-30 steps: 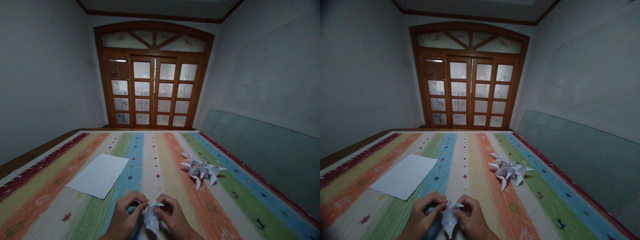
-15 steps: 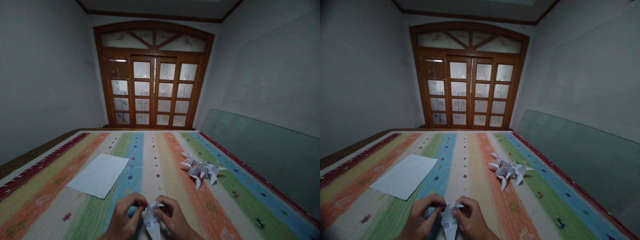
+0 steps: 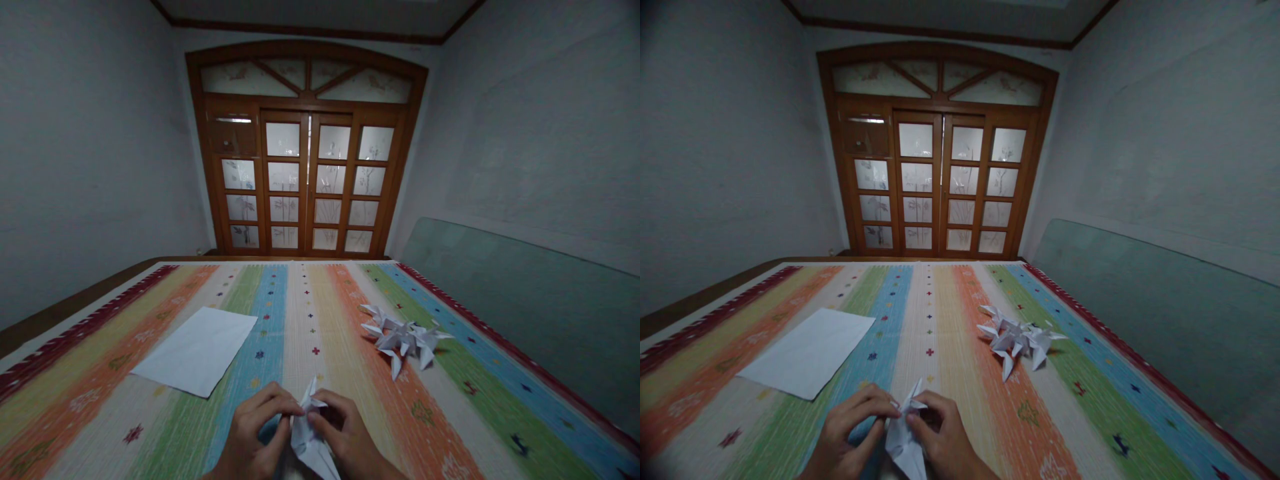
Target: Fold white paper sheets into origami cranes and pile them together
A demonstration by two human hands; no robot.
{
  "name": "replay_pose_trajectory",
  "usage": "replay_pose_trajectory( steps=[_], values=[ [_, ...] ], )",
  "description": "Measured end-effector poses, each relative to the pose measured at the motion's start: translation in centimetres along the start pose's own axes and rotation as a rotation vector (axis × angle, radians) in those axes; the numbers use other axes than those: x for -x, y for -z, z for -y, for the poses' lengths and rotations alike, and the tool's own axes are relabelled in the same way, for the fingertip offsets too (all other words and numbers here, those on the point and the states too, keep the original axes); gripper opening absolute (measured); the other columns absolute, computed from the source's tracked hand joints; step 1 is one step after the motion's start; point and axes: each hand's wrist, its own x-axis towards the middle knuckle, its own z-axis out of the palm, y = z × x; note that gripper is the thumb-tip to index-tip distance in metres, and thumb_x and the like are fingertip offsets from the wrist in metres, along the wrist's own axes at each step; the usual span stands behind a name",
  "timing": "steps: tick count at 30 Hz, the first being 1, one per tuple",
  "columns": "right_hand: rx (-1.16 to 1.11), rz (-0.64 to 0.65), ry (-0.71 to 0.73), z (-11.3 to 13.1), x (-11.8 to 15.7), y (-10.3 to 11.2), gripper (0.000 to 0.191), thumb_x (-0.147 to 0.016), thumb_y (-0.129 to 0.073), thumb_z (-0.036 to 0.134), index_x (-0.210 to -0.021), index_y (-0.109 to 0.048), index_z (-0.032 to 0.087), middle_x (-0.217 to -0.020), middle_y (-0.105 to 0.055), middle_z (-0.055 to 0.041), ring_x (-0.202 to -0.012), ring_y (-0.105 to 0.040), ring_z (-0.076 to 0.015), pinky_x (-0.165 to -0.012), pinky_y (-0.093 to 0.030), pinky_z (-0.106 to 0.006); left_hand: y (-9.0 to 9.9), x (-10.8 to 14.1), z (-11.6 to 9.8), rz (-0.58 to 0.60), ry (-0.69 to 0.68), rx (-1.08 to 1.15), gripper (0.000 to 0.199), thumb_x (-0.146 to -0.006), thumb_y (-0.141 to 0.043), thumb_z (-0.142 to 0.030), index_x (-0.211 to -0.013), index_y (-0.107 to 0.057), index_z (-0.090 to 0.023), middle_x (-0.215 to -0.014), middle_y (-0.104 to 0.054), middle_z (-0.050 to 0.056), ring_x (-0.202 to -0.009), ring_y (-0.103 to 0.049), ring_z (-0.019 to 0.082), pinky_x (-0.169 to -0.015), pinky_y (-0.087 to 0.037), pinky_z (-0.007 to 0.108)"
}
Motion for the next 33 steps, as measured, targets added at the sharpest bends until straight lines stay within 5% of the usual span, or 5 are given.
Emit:
replay_pose_trajectory(
  steps=[8, 16, 21, 25, 33],
  values=[
    [-0.031, 0.072, -0.031, 0.5, -0.1, -0.1, 0.046, -0.081, -0.075, 0.062, -0.093, -0.075, 0.017, -0.080, -0.067, -0.0041, -0.076, -0.061, -0.0205, -0.073, -0.050, -0.032, -0.5, 0.1, 0.3, -0.073, 0.050, -0.026, 0.020, -0.092, -0.066, -0.012, -0.102, -0.078, -0.024, -0.082, -0.073, 0.003, -0.073, -0.072, 0.018, -0.067, -0.058, 0.023],
    [-0.113, 0.173, -0.020, 0.1, 0.2, 0.6, 0.059, -0.082, -0.069, 0.071, -0.111, -0.074, 0.020, -0.098, -0.070, -0.0092, -0.092, -0.066, -0.0289, -0.081, -0.055, -0.041, -0.6, 0.3, 0.8, -0.161, 0.129, -0.053, 0.019, -0.092, -0.066, -0.015, -0.102, -0.079, -0.026, -0.088, -0.069, 0.003, -0.081, -0.071, 0.018, -0.071, -0.060, 0.025],
    [-0.256, 0.347, -0.003, 0.2, 0.6, 0.5, 0.077, -0.073, -0.084, 0.060, -0.135, -0.058, 0.022, -0.113, -0.067, -0.0120, -0.104, -0.068, -0.0307, -0.094, -0.053, -0.046, -0.4, 0.0, 0.6, -0.178, 0.181, 0.010, 0.016, -0.093, -0.065, -0.019, -0.094, -0.079, -0.026, -0.091, -0.071, 0.004, -0.081, -0.072, 0.019, -0.069, -0.061, 0.024],
    [-0.263, 0.335, -0.014, -0.3, 0.5, -0.2, 0.097, -0.062, -0.095, 0.045, -0.143, -0.043, 0.028, -0.118, -0.065, -0.0102, -0.104, -0.069, -0.0283, -0.093, -0.054, -0.045, -0.6, 0.2, 0.6, -0.182, 0.234, 0.071, 0.014, -0.092, -0.066, -0.018, -0.092, -0.078, -0.025, -0.085, -0.072, 0.003, -0.077, -0.072, 0.019, -0.068, -0.061, 0.025],
    [-0.062, 0.179, 0.000, 1.1, 0.4, -1.1, 0.050, -0.075, -0.079, 0.024, -0.120, -0.058, 0.023, -0.100, -0.068, -0.0042, -0.091, -0.067, -0.0221, -0.080, -0.055, -0.034, -1.1, 0.3, 0.6, -0.200, 0.300, 0.193, 0.009, -0.090, -0.071, -0.026, -0.086, -0.079, -0.022, -0.087, -0.071, 0.006, -0.082, -0.073, 0.021, -0.070, -0.063, 0.027]
  ],
)
